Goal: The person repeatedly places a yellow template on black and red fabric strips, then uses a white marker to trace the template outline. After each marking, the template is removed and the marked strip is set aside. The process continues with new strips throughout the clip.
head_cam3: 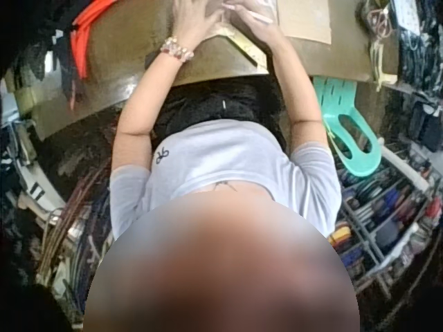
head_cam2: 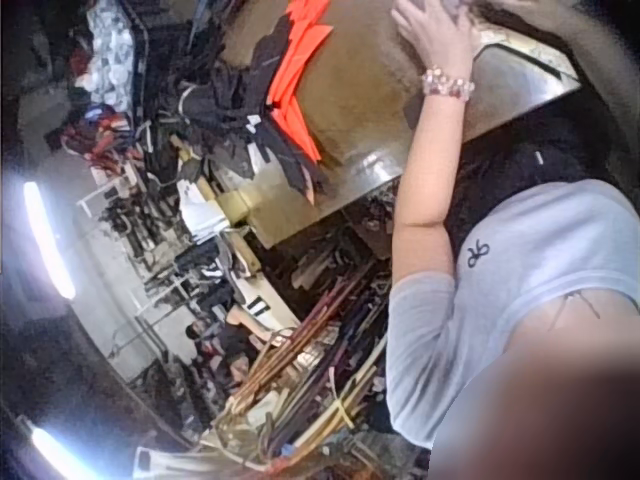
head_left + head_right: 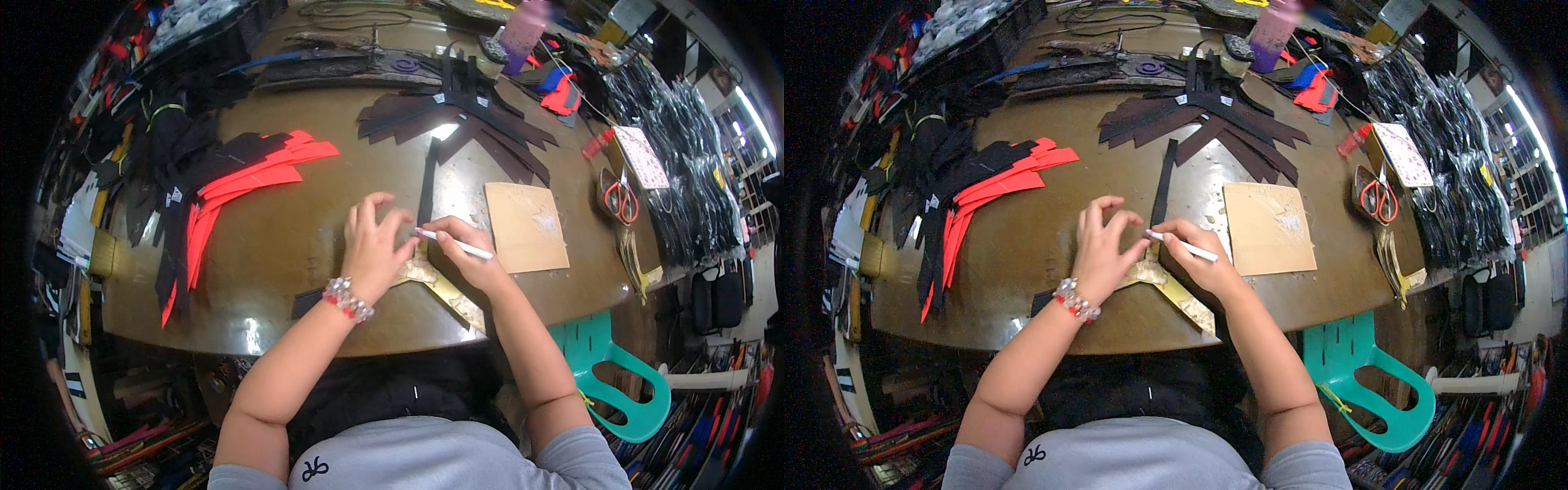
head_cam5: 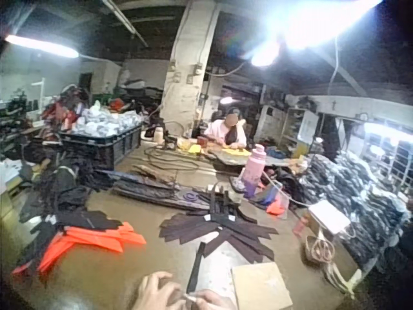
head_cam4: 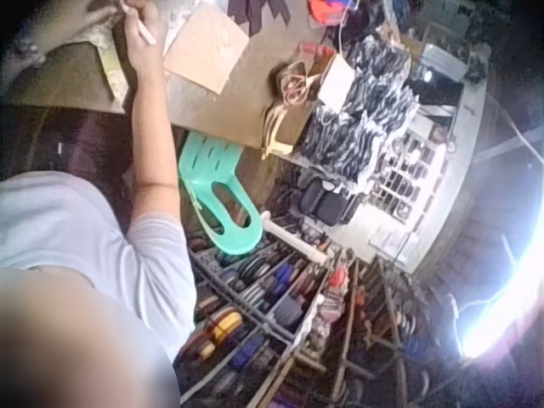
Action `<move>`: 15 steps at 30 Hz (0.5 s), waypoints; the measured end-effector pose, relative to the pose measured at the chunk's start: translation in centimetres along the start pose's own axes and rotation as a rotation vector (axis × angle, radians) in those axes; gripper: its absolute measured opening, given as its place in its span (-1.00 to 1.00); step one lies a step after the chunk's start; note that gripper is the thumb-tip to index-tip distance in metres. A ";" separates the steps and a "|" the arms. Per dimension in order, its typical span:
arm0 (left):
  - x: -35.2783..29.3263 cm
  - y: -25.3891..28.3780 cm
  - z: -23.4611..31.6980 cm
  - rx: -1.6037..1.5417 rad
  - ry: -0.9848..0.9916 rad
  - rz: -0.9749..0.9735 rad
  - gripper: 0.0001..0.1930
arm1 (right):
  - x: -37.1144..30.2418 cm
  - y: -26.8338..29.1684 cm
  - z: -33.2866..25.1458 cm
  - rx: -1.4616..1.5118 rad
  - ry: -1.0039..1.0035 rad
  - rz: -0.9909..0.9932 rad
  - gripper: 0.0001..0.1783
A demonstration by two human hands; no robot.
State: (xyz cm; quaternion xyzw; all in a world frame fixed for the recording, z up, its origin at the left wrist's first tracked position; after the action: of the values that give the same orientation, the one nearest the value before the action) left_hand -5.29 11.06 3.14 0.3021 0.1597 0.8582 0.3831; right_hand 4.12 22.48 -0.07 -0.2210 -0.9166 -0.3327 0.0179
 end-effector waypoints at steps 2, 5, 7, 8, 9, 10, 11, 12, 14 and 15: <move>-0.8 -0.9 0.7 -0.122 0.021 -0.209 -0.85 | 0.3 0.1 0.0 -0.064 -0.028 -0.005 -0.72; -4.0 -3.7 4.1 0.159 -0.198 -0.439 -0.79 | -1.2 1.1 0.5 0.129 -0.173 -0.029 -0.77; -5.0 -5.1 5.0 0.348 -0.253 -0.471 -0.62 | -3.4 2.9 0.7 0.148 -0.263 0.033 -0.80; -5.3 -5.8 5.5 0.440 -0.282 -0.460 -0.59 | -5.7 4.0 0.8 0.132 -0.323 0.059 -0.82; -5.8 -6.9 5.7 0.544 -0.275 -0.502 -0.55 | -8.0 4.8 0.9 0.116 -0.383 0.081 -0.84; -5.9 -7.7 6.1 0.658 -0.301 -0.491 -0.51 | -9.7 5.3 0.5 0.103 -0.355 0.124 -0.86; -5.9 -8.3 6.0 0.683 -0.257 -0.512 -0.48 | -11.3 5.6 0.2 0.092 -0.329 0.169 -0.88; -5.7 -8.6 6.3 0.712 -0.251 -0.487 -0.45 | -12.7 5.5 0.8 0.068 -0.389 0.198 -0.90; -5.3 -9.0 6.8 0.774 -0.244 -0.443 -0.38 | -14.0 5.3 0.4 -0.059 -0.311 0.254 -0.92; -5.2 -9.0 6.9 0.786 -0.244 -0.426 -0.36 | -14.5 5.1 0.5 -0.144 -0.338 0.303 -0.93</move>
State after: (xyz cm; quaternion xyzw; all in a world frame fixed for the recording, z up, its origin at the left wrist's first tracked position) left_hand 6.85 13.35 1.82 0.4836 0.4850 0.5929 0.4235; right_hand 19.39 20.54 0.01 -0.4092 -0.8369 -0.3491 -0.1017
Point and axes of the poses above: each hand's wrist, its own x-axis towards the middle knuckle, its own y-axis out of the back of the hand, z = x × y, the point moved 9 cm from there along x, towards the middle knuckle, and after that the axes turned 12 degrees about -x, right-handed, at the moved point
